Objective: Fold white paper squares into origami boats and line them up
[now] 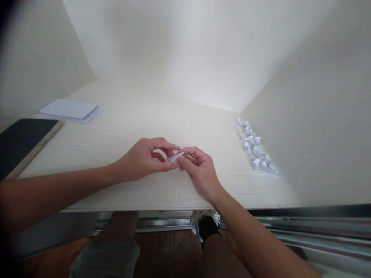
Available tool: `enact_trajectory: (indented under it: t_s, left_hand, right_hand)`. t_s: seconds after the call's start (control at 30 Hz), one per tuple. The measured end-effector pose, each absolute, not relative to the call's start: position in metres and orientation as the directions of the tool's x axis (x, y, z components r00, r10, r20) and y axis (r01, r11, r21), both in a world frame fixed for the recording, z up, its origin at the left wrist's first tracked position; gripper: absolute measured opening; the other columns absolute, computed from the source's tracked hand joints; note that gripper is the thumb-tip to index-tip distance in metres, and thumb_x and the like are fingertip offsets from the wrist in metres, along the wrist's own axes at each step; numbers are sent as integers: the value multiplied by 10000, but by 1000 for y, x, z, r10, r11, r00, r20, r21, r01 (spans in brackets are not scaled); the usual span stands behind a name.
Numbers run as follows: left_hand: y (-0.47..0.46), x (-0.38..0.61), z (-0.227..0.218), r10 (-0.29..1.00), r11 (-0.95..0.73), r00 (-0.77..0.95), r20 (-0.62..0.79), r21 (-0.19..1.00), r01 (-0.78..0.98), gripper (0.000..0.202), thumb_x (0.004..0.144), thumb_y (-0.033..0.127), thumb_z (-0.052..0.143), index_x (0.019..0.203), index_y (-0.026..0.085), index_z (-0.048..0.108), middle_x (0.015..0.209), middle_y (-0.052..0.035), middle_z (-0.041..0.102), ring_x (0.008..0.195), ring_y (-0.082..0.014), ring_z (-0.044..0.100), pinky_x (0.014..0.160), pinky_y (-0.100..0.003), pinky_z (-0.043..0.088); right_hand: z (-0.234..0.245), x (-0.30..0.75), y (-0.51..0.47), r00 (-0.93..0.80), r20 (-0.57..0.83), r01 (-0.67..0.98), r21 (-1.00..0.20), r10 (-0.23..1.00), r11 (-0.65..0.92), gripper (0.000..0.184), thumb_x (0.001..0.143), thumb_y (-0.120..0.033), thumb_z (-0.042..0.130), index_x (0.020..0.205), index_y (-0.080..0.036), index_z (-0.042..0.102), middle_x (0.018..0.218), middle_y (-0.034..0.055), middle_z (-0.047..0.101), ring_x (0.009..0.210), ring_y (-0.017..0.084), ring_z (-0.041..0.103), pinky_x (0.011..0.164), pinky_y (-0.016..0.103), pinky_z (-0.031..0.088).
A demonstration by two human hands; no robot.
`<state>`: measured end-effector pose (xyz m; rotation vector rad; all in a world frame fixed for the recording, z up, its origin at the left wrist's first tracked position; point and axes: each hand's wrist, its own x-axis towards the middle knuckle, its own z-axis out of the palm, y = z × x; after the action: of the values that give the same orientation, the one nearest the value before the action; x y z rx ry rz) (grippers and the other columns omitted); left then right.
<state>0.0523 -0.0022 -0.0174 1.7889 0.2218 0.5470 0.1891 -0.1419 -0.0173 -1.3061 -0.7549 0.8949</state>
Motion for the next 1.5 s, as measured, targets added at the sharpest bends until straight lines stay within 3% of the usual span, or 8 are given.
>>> enact_trajectory:
  t_s: [0.23,0.37,0.53,0.7,0.9,1.2,1.37,1.5]
  left_hand:
    - [-1,53,-10,398,-63,916,51,998,-29,343,687,291,894,965,146,755,827,-25,711,787,-145,644,681,-263,532]
    - [2,54,-7,341,77,940,-9,997,-19,275,778,323,838,968,151,738,805,-11,717,665,-106,615,582,-228,504]
    - [0,56,-10,353,59,935,30,997,-54,266,819,373,810,924,138,743,795,-9,725,616,-88,611,590,-230,531]
    - [-2,55,-6,344,6,937,62,998,-68,205,782,263,830,930,143,753,846,-26,756,689,-113,651,664,-261,574]
    - [-2,58,-9,445,22,890,101,992,-124,149,793,204,821,933,165,785,884,-14,770,698,-101,647,664,-229,566]
    - [-5,59,-15,460,446,887,-40,874,-193,205,776,201,864,964,176,785,895,-24,770,835,-123,695,731,-232,556]
    - [-4,58,-11,423,576,898,-120,801,-164,187,791,143,843,960,155,763,924,-39,778,870,-141,726,765,-249,565]
    - [-3,57,-10,396,635,898,-192,764,-117,200,812,120,824,996,146,750,946,-53,783,868,-137,730,751,-232,562]
  right_hand:
    - [-17,192,-145,437,-45,-180,-983,898,39,179,754,-291,847,871,-234,724,830,-8,738,751,131,623,737,315,477]
    - [-14,194,-146,409,-70,-262,-964,910,43,170,745,-265,851,865,-224,737,791,-28,709,700,100,584,698,274,452]
    - [-12,196,-147,424,-91,-317,-947,901,53,168,735,-252,859,826,-216,722,728,-40,655,678,98,555,684,261,449]
    - [-12,196,-146,467,-111,-390,-916,878,92,208,724,-274,882,838,-222,716,799,-27,679,699,105,569,700,261,488]
    - [-11,194,-146,479,-138,-470,-875,867,121,211,728,-272,901,852,-219,739,775,-30,656,715,90,565,668,207,481]
    - [-9,190,-145,415,-231,-616,-784,880,84,238,695,-249,929,813,-174,737,760,-29,662,704,69,585,656,176,481]
    - [-8,185,-142,414,-243,-638,-765,877,89,245,685,-228,928,825,-181,733,771,-30,669,700,76,586,641,193,468]
    - [-9,182,-141,458,-237,-624,-772,857,120,241,689,-209,920,850,-204,741,870,-20,704,812,101,619,684,211,479]
